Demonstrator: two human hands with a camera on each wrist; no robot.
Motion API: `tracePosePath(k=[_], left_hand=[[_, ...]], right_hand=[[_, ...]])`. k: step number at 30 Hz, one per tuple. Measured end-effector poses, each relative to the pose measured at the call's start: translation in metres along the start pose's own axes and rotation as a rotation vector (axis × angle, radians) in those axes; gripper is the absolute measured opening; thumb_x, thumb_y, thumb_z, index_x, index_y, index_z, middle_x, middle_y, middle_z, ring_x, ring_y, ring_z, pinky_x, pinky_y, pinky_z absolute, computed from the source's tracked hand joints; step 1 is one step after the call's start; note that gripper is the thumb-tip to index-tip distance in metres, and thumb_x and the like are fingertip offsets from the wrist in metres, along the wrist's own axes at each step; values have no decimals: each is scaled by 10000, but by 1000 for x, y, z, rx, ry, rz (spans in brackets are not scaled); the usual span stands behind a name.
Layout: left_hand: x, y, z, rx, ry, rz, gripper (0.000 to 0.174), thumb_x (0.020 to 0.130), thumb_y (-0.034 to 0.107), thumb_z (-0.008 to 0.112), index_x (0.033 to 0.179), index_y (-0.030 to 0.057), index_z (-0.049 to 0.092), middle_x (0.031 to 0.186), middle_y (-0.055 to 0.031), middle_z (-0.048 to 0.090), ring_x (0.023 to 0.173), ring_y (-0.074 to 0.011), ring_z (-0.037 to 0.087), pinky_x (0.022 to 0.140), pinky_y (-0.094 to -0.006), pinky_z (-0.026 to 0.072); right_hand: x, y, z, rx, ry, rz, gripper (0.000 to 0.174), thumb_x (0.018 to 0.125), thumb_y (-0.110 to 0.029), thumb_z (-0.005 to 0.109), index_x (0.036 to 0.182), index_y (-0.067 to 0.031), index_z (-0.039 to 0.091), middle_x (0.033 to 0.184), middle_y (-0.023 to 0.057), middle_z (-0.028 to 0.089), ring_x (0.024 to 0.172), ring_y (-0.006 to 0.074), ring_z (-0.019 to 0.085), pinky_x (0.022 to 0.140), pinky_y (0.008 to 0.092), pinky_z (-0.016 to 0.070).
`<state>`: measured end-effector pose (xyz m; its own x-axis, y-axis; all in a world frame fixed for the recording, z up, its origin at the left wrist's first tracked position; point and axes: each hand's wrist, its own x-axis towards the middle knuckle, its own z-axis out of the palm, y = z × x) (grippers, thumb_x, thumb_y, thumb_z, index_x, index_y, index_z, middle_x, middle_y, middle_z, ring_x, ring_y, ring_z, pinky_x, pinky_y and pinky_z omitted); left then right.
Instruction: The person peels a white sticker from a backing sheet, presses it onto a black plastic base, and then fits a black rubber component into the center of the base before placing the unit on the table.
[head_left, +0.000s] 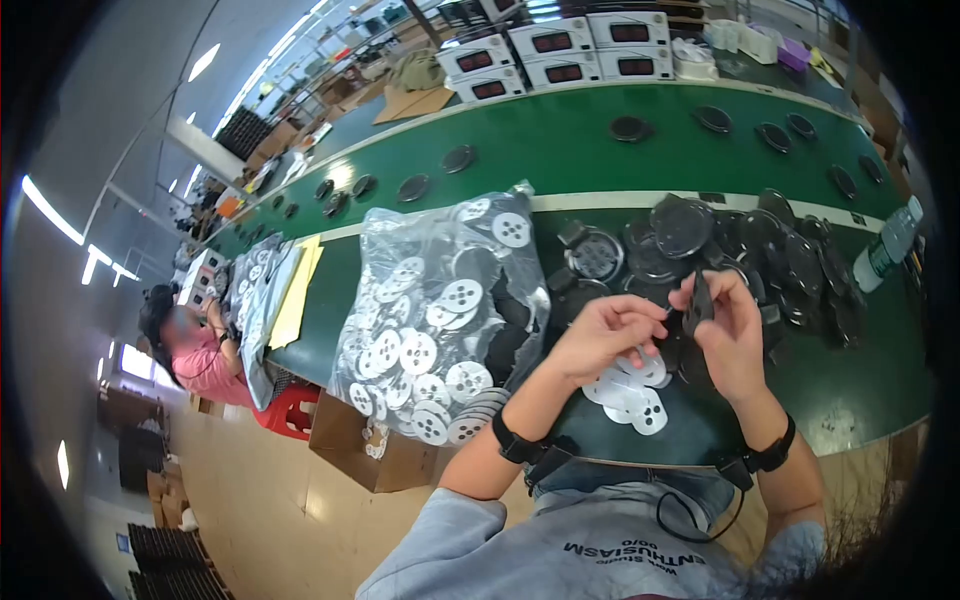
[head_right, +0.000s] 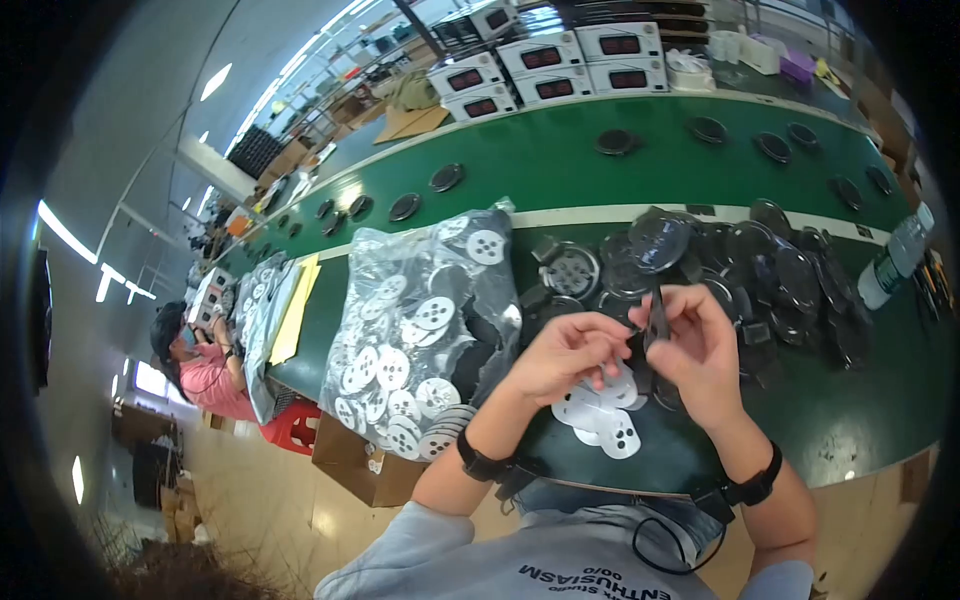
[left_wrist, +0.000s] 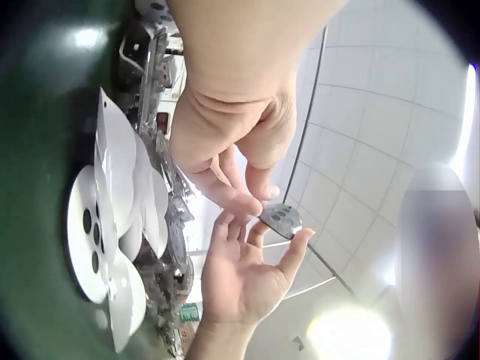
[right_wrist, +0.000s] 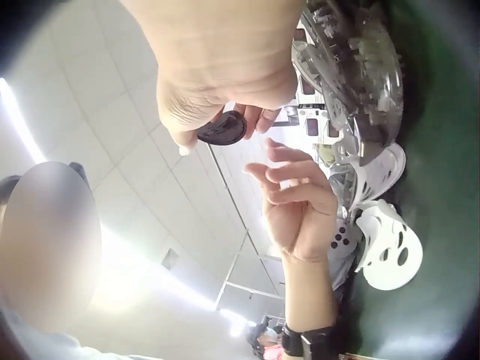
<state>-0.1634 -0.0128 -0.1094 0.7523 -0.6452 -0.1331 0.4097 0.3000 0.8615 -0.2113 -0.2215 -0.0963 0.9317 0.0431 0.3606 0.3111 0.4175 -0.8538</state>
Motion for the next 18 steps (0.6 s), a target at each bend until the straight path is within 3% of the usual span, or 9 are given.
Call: tracePosePath(k=[1, 3, 6, 8, 11, 13, 16, 18], left_hand=[[-2, 8, 1, 189, 33, 30, 224, 962, 91, 650, 1151, -28, 662, 984, -123, 715, 784, -140, 681, 623, -259, 579], [-10, 36, 10, 683, 150, 134, 212, 943, 110, 680, 1094, -38, 695, 952, -121, 730, 805, -147, 691, 665, -271, 575], [-13, 86, 19, 1336, 253, 266, 258, 902, 148, 719, 1061, -55, 704, 925, -152, 743, 867, -217, 722, 748, -320, 571], [0, 111, 13, 1555, 290, 228, 319, 887, 200, 728, 1093, -42, 699, 979, -179, 734, 930, -299, 718, 812, -377, 559], [50, 106, -42, 1794, 347, 310, 382, 852, 263, 756, 1115, -9, 706, 1028, -187, 727, 978, -338, 699, 859, -408, 541], [78, 91, -86, 1978, 344, 387, 407, 822, 265, 779, 1122, -1, 706, 1031, -186, 724, 971, -336, 694, 855, -407, 540], [93, 106, -94, 1891, 190, -21, 419, 790, 247, 800, 1117, 1, 709, 1001, -183, 724, 938, -333, 695, 846, -389, 544], [88, 114, -91, 1800, 227, -1, 401, 768, 232, 811, 1096, 19, 723, 963, -177, 726, 913, -311, 700, 832, -376, 548]], right_hand=[[2, -6, 1, 69, 70, -4, 405, 860, -92, 729, 1185, -26, 496, 1243, 133, 591, 1181, 256, 599, 1040, 385, 454], [9, -10, -6, 117, 143, -48, 447, 919, -109, 667, 1315, -18, 481, 1297, 154, 587, 1205, 291, 602, 1031, 402, 477], [13, -10, -9, 143, 167, -47, 443, 927, -95, 657, 1327, -23, 482, 1327, 168, 585, 1193, 293, 611, 1018, 396, 488], [10, -6, -9, 148, 124, -31, 430, 954, -166, 680, 1312, -19, 494, 1342, 164, 585, 1166, 280, 629, 978, 379, 514], [10, -6, -3, 115, 86, -7, 469, 956, -275, 704, 1297, -21, 506, 1345, 140, 584, 1134, 248, 644, 928, 351, 540], [8, -4, -3, 119, 67, 8, 458, 952, -259, 711, 1290, -25, 507, 1344, 137, 581, 1125, 237, 645, 922, 346, 543], [6, 0, -5, 131, 41, 18, 441, 942, -222, 725, 1274, -30, 506, 1342, 134, 577, 1104, 221, 649, 919, 342, 546], [7, 0, -5, 127, 34, 26, 436, 942, -211, 725, 1271, -30, 504, 1341, 134, 577, 1102, 220, 650, 920, 343, 547]])
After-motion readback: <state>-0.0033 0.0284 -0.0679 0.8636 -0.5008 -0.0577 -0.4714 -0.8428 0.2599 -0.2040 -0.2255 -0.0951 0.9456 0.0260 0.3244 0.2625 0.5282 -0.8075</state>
